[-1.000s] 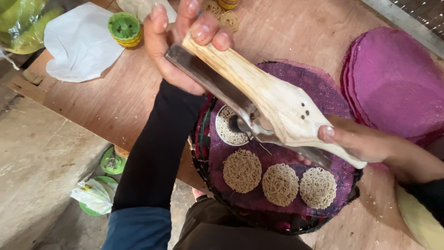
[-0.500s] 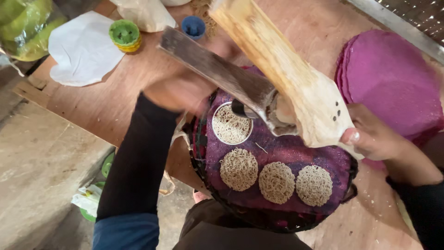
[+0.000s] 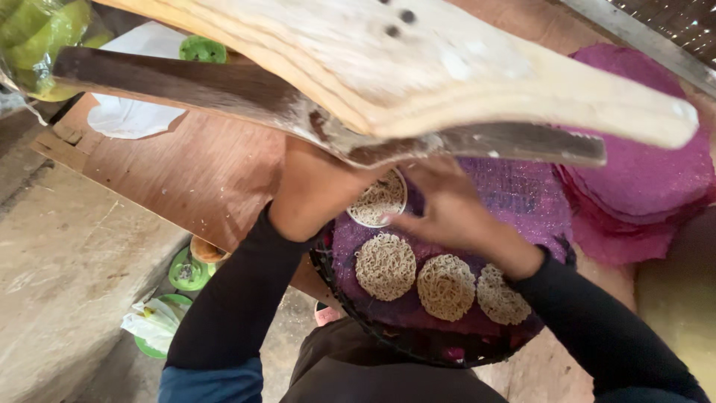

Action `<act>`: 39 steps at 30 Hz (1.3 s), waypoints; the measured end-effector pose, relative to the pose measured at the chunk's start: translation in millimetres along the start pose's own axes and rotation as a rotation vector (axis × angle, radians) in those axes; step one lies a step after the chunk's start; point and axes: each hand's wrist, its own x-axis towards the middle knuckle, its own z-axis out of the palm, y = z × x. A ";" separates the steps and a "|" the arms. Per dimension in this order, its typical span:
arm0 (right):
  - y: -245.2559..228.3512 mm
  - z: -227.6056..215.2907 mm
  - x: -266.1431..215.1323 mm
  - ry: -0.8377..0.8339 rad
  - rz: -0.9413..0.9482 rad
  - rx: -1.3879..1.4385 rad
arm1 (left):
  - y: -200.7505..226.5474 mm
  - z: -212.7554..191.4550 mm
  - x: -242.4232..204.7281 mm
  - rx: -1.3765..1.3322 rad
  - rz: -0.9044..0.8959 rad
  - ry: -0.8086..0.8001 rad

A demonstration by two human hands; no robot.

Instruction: The person uses a wooden mold and a spatula to shape white dough into circular crackers and arranges them onto purple mats.

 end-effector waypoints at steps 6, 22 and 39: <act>-16.5 20.0 11.9 -0.363 0.168 0.035 | -3.6 -8.0 -10.7 -0.102 -0.096 0.034; -6.8 -32.3 -14.1 -0.492 0.593 0.352 | 4.9 -2.8 -10.3 -0.126 -0.100 -0.022; 142.5 -71.4 -224.4 -0.389 0.107 1.355 | 20.6 76.7 17.3 0.482 -0.110 -0.633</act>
